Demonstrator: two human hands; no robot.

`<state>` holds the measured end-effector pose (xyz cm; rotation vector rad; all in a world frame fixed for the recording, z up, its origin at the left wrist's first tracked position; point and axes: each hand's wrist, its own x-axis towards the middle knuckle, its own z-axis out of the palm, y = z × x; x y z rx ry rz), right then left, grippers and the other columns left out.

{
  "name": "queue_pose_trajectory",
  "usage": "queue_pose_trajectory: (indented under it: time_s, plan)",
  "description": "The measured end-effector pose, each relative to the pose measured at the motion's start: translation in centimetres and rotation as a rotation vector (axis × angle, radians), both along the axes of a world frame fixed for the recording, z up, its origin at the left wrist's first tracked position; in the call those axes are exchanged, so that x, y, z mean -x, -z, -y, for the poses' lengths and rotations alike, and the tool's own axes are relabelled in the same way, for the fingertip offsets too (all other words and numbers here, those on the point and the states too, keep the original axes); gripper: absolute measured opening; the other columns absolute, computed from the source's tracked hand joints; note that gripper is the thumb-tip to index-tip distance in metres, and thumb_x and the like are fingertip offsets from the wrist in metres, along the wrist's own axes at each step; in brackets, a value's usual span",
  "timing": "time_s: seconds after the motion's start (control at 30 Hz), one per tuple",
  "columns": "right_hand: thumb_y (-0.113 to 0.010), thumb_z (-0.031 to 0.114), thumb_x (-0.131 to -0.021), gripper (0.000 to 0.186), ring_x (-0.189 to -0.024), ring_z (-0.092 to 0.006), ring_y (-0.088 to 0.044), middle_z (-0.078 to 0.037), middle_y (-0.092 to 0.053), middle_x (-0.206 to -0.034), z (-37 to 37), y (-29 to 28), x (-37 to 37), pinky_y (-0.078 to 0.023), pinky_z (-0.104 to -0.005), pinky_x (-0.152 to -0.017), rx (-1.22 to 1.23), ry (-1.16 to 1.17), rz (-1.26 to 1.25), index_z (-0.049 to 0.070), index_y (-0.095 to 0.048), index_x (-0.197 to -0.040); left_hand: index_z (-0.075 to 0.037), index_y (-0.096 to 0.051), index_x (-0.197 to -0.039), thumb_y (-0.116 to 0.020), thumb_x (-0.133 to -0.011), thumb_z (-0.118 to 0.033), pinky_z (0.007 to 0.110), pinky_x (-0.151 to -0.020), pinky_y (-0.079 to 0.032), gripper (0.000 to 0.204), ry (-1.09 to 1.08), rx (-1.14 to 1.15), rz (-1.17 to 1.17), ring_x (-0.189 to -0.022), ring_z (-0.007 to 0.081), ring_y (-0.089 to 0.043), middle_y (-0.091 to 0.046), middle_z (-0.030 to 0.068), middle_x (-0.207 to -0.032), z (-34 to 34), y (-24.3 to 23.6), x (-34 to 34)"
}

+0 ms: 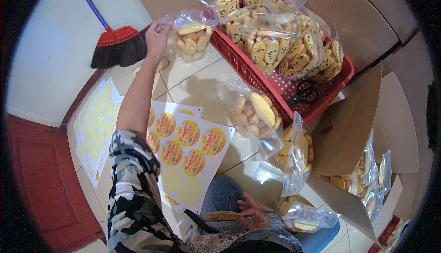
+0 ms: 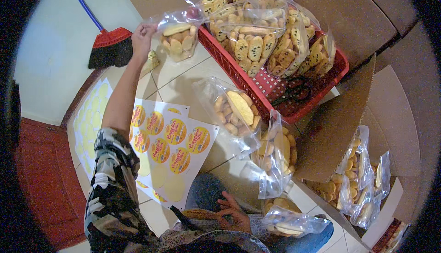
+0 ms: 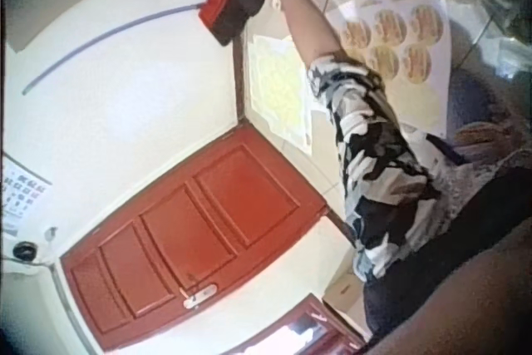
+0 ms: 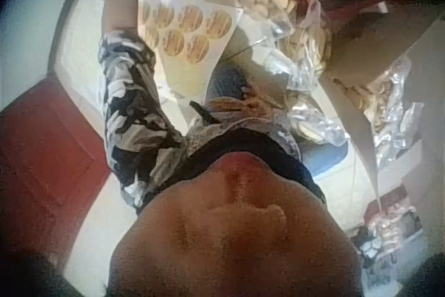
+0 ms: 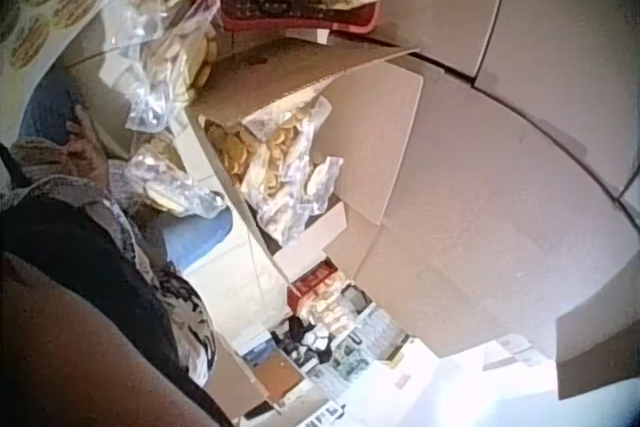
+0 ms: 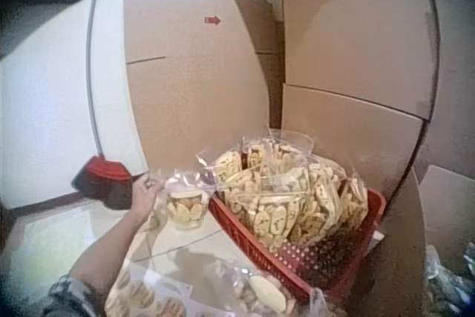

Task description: Placing adhesive circular labels onto individual bags of bread snacks.

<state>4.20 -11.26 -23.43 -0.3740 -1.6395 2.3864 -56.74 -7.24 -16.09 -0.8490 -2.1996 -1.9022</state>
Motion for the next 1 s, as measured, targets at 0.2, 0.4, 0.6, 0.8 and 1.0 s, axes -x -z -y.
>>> queue_pose_trajectory:
  time_s: [0.2, 0.4, 0.6, 0.8, 1.0]
  plan:
    - [-0.067, 0.003, -0.083, 0.018, -0.128, -0.0333, -0.043, -0.02, -0.024, -0.15, 0.6, -2.9, 0.2, -0.04, -0.043, -0.1, 0.018, 0.062, -0.041, 0.008, -0.06, -0.099, -0.002, -0.057, -0.09, -0.062, -0.089, -0.008, 0.023, -0.069, -0.047, 0.009, -0.012, 0.007, -0.611, -0.071, 0.0098, -0.058, -0.062, 0.0069, -0.08, 7.6, -7.2, -15.2]
    - [-0.061, 0.013, -0.09, 0.011, -0.129, -0.0329, -0.04, -0.02, -0.026, -0.15, 1.8, -7.7, -1.1, -0.034, -0.0483, -0.106, 0.186, 0.226, -0.182, 0.004, -0.059, -0.095, -0.005, -0.049, -0.091, -0.056, -0.092, -0.006, 0.032, -0.07, -0.056, 0.007, -0.125, -0.295, -0.248, -0.067, 0.0096, -0.056, -0.054, 0.0031, -0.072, 17.7, -16.0, -29.2]
    - [-0.061, 0.027, -0.089, 0.04, -0.141, -0.035, -0.018, -0.017, -0.019, -0.153, 3.3, -11.3, -1.9, -0.013, -0.0485, -0.115, 0.332, 0.114, -0.243, 0.011, -0.054, -0.125, -0.01, -0.049, -0.093, -0.057, -0.093, -0.018, 0.032, -0.071, -0.054, 0.012, -0.109, -0.427, 0.472, -0.07, 0.0149, -0.059, -0.05, 0.0006, -0.076, 24.4, -13.1, -39.9]
    - [-0.055, 0.021, -0.092, 0.044, -0.139, -0.0306, -0.025, -0.013, -0.025, -0.152, 6.3, -9.8, -6.4, -0.014, -0.0472, -0.114, 0.554, 0.021, -0.198, 0.004, -0.046, -0.132, -0.008, -0.048, -0.092, -0.057, -0.092, -0.015, 0.03, -0.075, -0.052, 0.011, -0.057, -0.512, 0.836, -0.071, 0.0154, -0.059, -0.05, 0.0019, -0.08, 26.3, -7.4, -46.4]
    - [-0.053, 0.015, -0.093, 0.05, -0.132, -0.0228, -0.038, -0.011, -0.031, -0.149, 7.0, -10.3, -10.8, -0.025, -0.0438, -0.112, 0.704, 0.085, -0.08, 0.002, -0.036, -0.139, -0.01, -0.051, -0.098, -0.062, -0.089, -0.024, 0.04, -0.085, -0.048, 0.019, -0.179, -0.495, 0.93, -0.094, 0.0224, -0.057, -0.051, 0.0032, -0.09, 26.4, -4.6, -50.4]
